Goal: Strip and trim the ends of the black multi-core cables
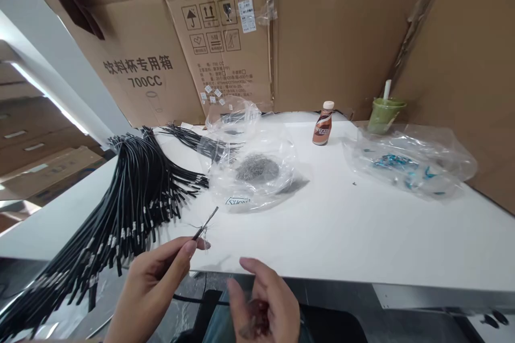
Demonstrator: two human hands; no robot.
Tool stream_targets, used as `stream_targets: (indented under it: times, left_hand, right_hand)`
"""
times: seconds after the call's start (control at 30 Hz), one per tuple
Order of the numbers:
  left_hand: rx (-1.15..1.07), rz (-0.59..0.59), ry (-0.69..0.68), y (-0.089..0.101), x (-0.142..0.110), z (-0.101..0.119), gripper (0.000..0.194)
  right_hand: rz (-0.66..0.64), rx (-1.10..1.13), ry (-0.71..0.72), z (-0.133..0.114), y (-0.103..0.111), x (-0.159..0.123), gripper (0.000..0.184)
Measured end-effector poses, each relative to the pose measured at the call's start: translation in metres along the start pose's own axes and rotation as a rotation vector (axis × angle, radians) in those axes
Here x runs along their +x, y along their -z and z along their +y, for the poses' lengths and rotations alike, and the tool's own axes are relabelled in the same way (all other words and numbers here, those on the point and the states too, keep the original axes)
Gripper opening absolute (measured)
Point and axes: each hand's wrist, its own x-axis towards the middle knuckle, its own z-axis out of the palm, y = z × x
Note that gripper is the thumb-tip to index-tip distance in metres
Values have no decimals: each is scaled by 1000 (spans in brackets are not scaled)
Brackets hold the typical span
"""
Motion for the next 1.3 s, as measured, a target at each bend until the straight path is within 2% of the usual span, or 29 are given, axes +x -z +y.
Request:
stream_targets:
  times: [0.07, 0.17, 0.43, 0.6, 0.67, 0.8, 0.83, 0.87, 0.97, 1.03, 1.13, 1.3]
  left_hand:
    - [-4, -14, 3, 1, -2, 0, 27]
    - [-23, -50, -4, 3, -5, -1, 27]
    - [-19, -55, -32, 2, -5, -4, 42]
    - [-7, -114, 7, 6, -3, -3, 37]
    - [28, -118, 20, 7, -4, -6, 37]
    - [70, -135, 2, 6, -7, -12, 35]
    - [69, -144, -2, 6, -7, -13, 34]
    - [67, -142, 3, 6, -8, -13, 33]
    - [58, -99, 38, 6, -7, -10, 33]
    - [57, -116, 34, 8, -7, -9, 34]
    - [63, -157, 21, 10, -6, -11, 33]
    - [31, -124, 29, 10, -6, -11, 30]
  right_hand:
    - [22, -13, 213, -14, -9, 15, 26]
    - [-31, -50, 442, -23, -20, 35, 23]
    - [-4, -71, 601, -17, -37, 44, 18]
    - [68, -148, 754, -14, -44, 48, 17]
    - [72, -119, 743, -14, -46, 50, 13]
    - [-12, 38, 522, -17, -48, 52, 5]
    - [-24, 51, 503, -18, -47, 52, 6]
    - [-33, 45, 515, -18, -46, 52, 6]
    - [-48, -42, 672, -18, -43, 52, 4]
    - [-72, -86, 747, -18, -41, 52, 4]
    - [-95, -78, 750, -18, -38, 51, 6]
    - [-98, -78, 751, -17, -33, 49, 7]
